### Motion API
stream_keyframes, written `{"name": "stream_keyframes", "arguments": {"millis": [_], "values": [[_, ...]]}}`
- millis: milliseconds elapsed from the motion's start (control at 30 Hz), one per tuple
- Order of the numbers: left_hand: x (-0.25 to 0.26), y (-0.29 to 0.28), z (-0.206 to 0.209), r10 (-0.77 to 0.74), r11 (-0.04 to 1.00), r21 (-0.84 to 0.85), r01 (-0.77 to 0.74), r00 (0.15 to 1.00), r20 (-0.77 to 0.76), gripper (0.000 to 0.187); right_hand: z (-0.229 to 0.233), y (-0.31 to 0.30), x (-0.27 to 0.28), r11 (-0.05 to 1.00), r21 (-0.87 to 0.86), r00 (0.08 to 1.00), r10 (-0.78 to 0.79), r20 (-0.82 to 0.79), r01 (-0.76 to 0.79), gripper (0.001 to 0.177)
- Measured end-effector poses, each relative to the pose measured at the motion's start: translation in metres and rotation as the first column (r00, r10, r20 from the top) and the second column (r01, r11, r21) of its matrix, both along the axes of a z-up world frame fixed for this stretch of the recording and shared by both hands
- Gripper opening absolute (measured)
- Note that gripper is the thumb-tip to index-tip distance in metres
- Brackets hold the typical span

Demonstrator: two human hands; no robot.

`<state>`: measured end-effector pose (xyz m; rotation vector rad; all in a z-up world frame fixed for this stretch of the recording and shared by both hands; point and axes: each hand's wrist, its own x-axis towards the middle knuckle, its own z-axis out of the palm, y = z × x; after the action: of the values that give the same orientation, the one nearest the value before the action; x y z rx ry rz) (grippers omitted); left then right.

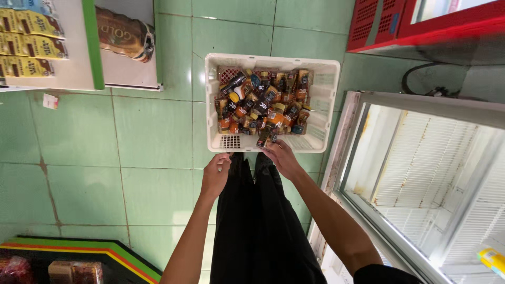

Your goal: The person repeatedly opens a commercial glass-door refrigerator, takes out bottles of iced coffee and other beverages, and places them into a white plastic basket on the floor. The person continues this process for the duration of the clip.

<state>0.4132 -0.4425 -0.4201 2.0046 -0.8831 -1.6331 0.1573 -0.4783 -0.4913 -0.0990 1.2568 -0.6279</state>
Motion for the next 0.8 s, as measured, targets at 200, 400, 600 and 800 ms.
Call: {"name": "stream_keyframes", "arguments": {"millis": [200, 400, 600, 800], "values": [[0.040, -0.021, -0.062, -0.135, 0.991, 0.039, 0.132, 0.984, 0.116, 0.026, -0.116, -0.006, 0.040, 0.998, 0.055, 0.996, 0.018, -0.088, -0.013, 0.041], [0.076, -0.024, -0.109, -0.129, 0.985, 0.127, 0.116, 0.986, 0.105, 0.026, -0.219, -0.004, 0.089, 0.993, -0.003, 0.985, -0.117, -0.127, 0.117, 0.041], [0.084, -0.008, -0.133, -0.091, 0.987, 0.140, 0.083, 0.995, 0.050, 0.026, -0.270, 0.007, 0.128, 0.995, -0.023, 0.954, -0.098, -0.285, 0.096, 0.046], [0.075, -0.012, -0.118, -0.122, 0.982, 0.147, 0.118, 0.992, 0.016, 0.027, -0.267, 0.017, 0.130, 1.000, -0.010, 0.897, 0.005, -0.441, -0.010, 0.054]]}}
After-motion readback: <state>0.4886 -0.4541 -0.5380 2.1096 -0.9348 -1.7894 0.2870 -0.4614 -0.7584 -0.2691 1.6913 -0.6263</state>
